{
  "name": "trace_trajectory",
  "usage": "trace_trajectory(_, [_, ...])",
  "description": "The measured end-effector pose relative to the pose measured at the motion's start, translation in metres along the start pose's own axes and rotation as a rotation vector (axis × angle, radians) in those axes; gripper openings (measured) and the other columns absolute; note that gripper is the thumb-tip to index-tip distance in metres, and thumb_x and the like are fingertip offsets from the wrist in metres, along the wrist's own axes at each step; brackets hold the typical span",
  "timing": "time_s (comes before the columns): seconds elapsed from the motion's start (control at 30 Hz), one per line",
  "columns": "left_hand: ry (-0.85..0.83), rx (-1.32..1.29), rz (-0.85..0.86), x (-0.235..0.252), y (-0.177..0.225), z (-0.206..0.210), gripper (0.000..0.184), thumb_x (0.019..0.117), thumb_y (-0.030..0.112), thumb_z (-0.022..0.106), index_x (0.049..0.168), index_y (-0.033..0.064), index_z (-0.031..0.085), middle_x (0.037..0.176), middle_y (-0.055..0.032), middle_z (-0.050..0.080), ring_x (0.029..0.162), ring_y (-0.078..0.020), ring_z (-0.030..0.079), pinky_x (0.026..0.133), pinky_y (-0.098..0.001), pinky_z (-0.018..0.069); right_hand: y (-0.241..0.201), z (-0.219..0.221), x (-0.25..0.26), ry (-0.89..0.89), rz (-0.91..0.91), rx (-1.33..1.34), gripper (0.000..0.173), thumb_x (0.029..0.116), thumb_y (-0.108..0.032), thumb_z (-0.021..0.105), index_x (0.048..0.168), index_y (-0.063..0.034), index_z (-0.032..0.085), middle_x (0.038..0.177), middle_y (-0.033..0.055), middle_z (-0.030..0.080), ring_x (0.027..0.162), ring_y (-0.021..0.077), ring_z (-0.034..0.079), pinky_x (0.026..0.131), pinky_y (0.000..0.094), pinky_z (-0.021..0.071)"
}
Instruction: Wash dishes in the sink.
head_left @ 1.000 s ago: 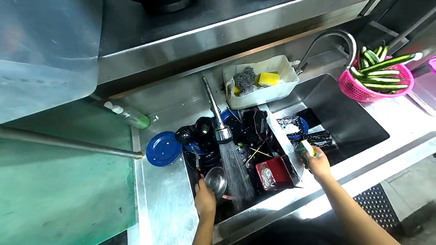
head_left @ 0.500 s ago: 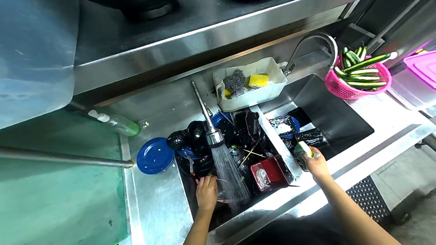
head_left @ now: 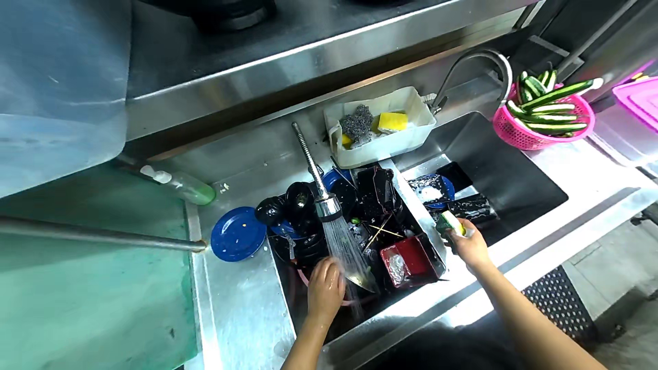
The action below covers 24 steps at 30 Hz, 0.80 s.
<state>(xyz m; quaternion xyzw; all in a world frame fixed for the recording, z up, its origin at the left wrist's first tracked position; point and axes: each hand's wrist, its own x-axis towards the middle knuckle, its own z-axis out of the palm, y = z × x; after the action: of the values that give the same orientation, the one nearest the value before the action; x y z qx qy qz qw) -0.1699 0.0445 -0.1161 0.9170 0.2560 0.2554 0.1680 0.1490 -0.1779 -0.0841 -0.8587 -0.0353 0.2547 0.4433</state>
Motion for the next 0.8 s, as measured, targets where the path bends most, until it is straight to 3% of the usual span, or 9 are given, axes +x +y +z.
trace_trajectory(0.17, [0.089,-0.291,-0.456,0.009,0.032,0.004,0.010,0.0808,-0.009,0.059,0.078,0.0005,0.060,0.108,-0.0138,0.072,0.107,-0.0257,0.069,0.095,-0.0436,0.0561,-0.011,0.004,-0.009,-0.017,-0.016,-0.006,0.036,0.1013,-0.013,0.062,0.136,-0.0101,0.057,0.104,0.0182,0.070,0.082,0.0311,0.070,0.073,0.0517,0.0594])
trace_trajectory(0.27, [0.158,-0.555,-0.773,0.017,0.045,0.009,0.011,0.0870,-0.005,0.062,0.083,0.0028,0.056,0.088,-0.0068,0.065,0.084,-0.0128,0.063,0.076,-0.0310,0.0533,-0.025,0.008,-0.021,-0.055,-0.100,-0.024,0.037,0.1022,-0.022,0.062,0.138,-0.0111,0.056,0.105,0.0164,0.071,0.083,0.0299,0.071,0.074,0.0519,0.0597])
trace_trajectory(0.33, [0.144,-0.765,-0.954,0.022,0.050,0.014,0.016,0.0928,-0.003,0.062,0.109,-0.0042,0.063,0.098,-0.0131,0.068,0.090,-0.0165,0.068,0.081,-0.0344,0.0598,-0.042,0.015,-0.024,-0.073,-0.162,0.011,0.039,0.1034,-0.031,0.059,0.137,-0.0129,0.056,0.104,0.0140,0.072,0.082,0.0269,0.071,0.072,0.0483,0.0605])
trace_trajectory(0.43, [0.133,-0.960,-1.116,0.027,0.060,0.027,0.040,0.0969,-0.002,0.061,0.136,-0.0047,0.053,0.126,-0.0205,0.063,0.109,-0.0238,0.067,0.093,-0.0403,0.0595,-0.096,0.022,-0.010,-0.099,-0.286,0.011,0.040,0.1063,-0.030,0.052,0.141,-0.0100,0.053,0.113,0.0159,0.068,0.092,0.0267,0.068,0.080,0.0500,0.0575])
trace_trajectory(0.5, [0.136,-1.032,-1.157,0.030,0.068,0.032,0.046,0.0935,-0.007,0.062,0.138,-0.0046,0.051,0.130,-0.0215,0.061,0.114,-0.0261,0.065,0.096,-0.0423,0.0584,-0.147,0.026,0.014,-0.069,-0.422,-0.063,0.039,0.1039,-0.024,0.052,0.140,-0.0088,0.055,0.115,0.0166,0.067,0.098,0.0269,0.067,0.086,0.0514,0.0557])
trace_trajectory(0.6, [0.191,-1.123,-1.181,0.038,0.081,0.036,0.040,0.0898,-0.013,0.060,0.129,-0.0062,0.056,0.122,-0.0208,0.066,0.110,-0.0264,0.067,0.094,-0.0427,0.0590,-0.228,0.038,0.069,-0.065,-0.583,-0.241,0.043,0.1013,-0.025,0.059,0.140,-0.0079,0.054,0.123,0.0208,0.064,0.108,0.0337,0.065,0.093,0.0576,0.0530])
trace_trajectory(0.67, [0.215,-1.218,-1.276,0.040,0.094,0.032,0.049,0.0919,-0.013,0.058,0.139,-0.0084,0.046,0.127,-0.0253,0.059,0.109,-0.0294,0.065,0.094,-0.0447,0.0578,-0.273,0.053,0.110,-0.080,-0.627,-0.360,0.051,0.0968,-0.027,0.066,0.140,-0.0045,0.052,0.130,0.0258,0.060,0.117,0.0403,0.062,0.097,0.0615,0.0509])
trace_trajectory(0.73, [0.195,-1.267,-1.386,0.044,0.108,0.026,0.046,0.0986,-0.006,0.054,0.143,-0.0079,0.040,0.120,-0.0232,0.059,0.096,-0.0251,0.066,0.084,-0.0416,0.0589,-0.305,0.074,0.150,-0.090,-0.613,-0.508,0.062,0.0911,-0.031,0.074,0.140,-0.0009,0.051,0.141,0.0322,0.047,0.124,0.0489,0.055,0.098,0.0664,0.0487])
trace_trajectory(0.8, [0.150,-1.309,-1.474,0.048,0.114,0.027,0.033,0.1013,0.001,0.053,0.132,-0.0074,0.046,0.106,-0.0182,0.063,0.085,-0.0215,0.067,0.076,-0.0400,0.0603,-0.318,0.099,0.193,-0.123,-0.586,-0.671,0.069,0.0855,-0.034,0.080,0.139,-0.0009,0.053,0.147,0.0366,0.039,0.129,0.0554,0.048,0.099,0.0719,0.0455])
